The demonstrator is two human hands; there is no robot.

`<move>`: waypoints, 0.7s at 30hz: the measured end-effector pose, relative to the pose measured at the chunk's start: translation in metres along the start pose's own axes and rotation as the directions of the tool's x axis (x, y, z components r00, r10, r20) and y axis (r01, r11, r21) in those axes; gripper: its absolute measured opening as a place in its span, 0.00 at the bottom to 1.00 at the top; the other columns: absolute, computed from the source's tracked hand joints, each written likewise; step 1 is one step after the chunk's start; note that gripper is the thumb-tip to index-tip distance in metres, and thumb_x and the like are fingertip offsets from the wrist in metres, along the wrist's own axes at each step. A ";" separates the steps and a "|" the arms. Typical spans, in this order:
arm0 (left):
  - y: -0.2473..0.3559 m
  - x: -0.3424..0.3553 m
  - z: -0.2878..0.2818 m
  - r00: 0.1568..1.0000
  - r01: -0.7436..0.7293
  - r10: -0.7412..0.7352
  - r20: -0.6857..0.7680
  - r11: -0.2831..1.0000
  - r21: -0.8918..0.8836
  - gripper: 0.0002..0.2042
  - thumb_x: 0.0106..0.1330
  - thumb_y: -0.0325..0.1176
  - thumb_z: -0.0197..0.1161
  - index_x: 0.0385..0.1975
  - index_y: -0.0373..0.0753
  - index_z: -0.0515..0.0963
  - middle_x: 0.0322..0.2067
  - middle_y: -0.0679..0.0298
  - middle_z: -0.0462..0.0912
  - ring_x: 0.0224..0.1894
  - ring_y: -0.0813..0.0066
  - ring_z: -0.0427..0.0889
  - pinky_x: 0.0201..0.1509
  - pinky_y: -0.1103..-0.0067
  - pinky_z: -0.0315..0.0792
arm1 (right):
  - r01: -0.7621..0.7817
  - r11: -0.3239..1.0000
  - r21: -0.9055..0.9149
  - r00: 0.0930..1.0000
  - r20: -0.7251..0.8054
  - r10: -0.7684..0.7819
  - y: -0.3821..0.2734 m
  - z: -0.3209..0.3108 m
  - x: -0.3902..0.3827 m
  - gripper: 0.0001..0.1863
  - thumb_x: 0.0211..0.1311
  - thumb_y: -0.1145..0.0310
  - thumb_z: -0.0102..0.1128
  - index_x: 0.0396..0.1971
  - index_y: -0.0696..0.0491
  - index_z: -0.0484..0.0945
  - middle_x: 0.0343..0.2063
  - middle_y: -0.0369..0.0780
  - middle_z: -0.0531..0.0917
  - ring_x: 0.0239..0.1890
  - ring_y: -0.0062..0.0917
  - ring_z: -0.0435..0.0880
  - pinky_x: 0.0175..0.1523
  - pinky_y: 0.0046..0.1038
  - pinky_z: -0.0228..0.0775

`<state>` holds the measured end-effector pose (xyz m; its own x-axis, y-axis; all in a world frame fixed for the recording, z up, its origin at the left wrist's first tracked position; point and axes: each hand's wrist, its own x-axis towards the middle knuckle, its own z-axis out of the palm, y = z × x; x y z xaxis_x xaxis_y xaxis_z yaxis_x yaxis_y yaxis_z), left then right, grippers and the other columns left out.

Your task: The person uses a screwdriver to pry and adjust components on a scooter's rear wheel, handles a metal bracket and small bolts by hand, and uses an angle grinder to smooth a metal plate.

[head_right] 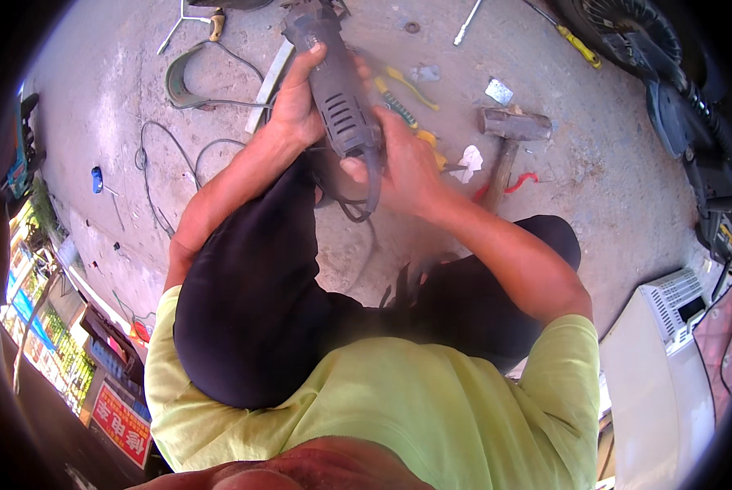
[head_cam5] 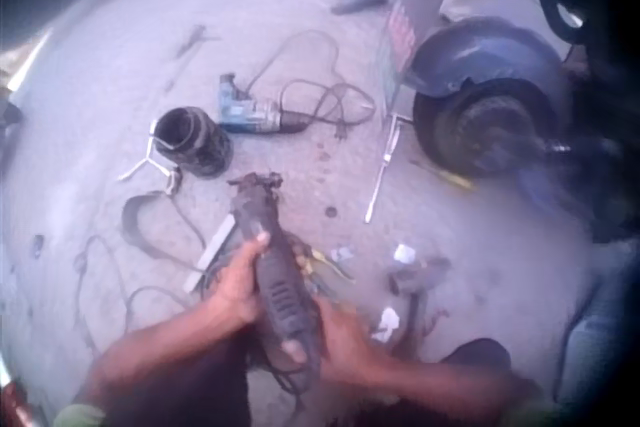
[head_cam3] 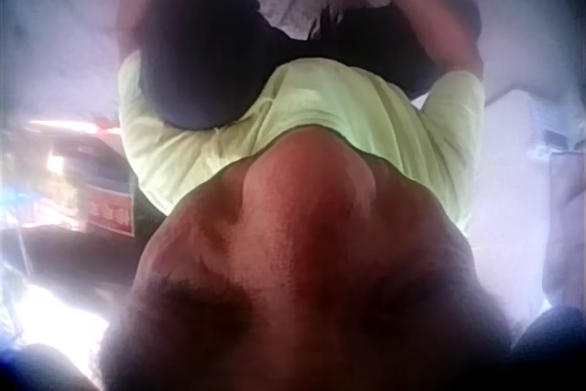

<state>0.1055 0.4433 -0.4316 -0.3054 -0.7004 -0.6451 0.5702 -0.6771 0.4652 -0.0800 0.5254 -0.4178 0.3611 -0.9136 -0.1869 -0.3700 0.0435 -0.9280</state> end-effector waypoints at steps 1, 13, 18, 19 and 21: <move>0.001 -0.002 0.001 1.000 -0.008 0.008 -0.008 1.000 0.003 0.29 0.64 0.55 0.61 0.48 0.31 0.75 0.42 0.52 0.83 0.46 0.58 0.83 0.55 0.63 0.76 | 0.012 0.999 0.037 1.000 -0.002 -0.012 0.001 0.003 -0.002 0.40 0.63 0.50 0.65 0.63 0.63 0.60 0.34 0.48 0.83 0.34 0.37 0.85 0.42 0.36 0.76; 0.001 -0.010 -0.021 0.994 0.041 -0.031 0.101 0.995 -0.096 0.27 0.64 0.52 0.64 0.54 0.37 0.72 0.45 0.54 0.81 0.46 0.57 0.82 0.57 0.59 0.76 | -0.155 0.928 0.340 0.978 0.184 0.095 0.011 0.008 -0.009 0.39 0.63 0.55 0.63 0.66 0.62 0.60 0.53 0.50 0.79 0.56 0.42 0.80 0.60 0.38 0.70; -0.005 -0.015 -0.035 0.966 0.041 -0.004 0.259 0.990 -0.138 0.30 0.62 0.50 0.68 0.58 0.39 0.70 0.48 0.58 0.79 0.53 0.58 0.79 0.62 0.55 0.73 | -0.488 0.657 0.574 0.846 0.498 0.193 0.013 -0.009 0.004 0.35 0.67 0.48 0.56 0.65 0.58 0.65 0.53 0.42 0.80 0.56 0.32 0.79 0.61 0.32 0.69; -0.007 -0.018 -0.033 0.969 0.026 0.005 0.247 0.992 -0.124 0.30 0.62 0.50 0.68 0.58 0.40 0.70 0.50 0.58 0.78 0.56 0.58 0.77 0.64 0.54 0.71 | -0.469 0.723 0.507 0.845 0.496 0.200 0.006 -0.005 0.006 0.35 0.68 0.45 0.54 0.63 0.59 0.67 0.51 0.43 0.81 0.56 0.32 0.79 0.60 0.32 0.70; -0.011 -0.018 -0.029 0.958 0.024 0.005 0.285 0.995 -0.099 0.31 0.59 0.50 0.70 0.58 0.39 0.70 0.50 0.56 0.79 0.57 0.54 0.77 0.64 0.53 0.72 | -0.521 0.573 0.633 0.803 0.590 0.078 -0.009 -0.004 0.012 0.33 0.68 0.43 0.56 0.55 0.59 0.70 0.48 0.43 0.82 0.50 0.32 0.84 0.55 0.33 0.74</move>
<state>0.1268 0.4702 -0.4428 -0.5074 -0.7390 -0.4431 0.6350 -0.6683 0.3874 -0.0760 0.5127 -0.4103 0.7668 -0.4918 -0.4124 0.1418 0.7565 -0.6384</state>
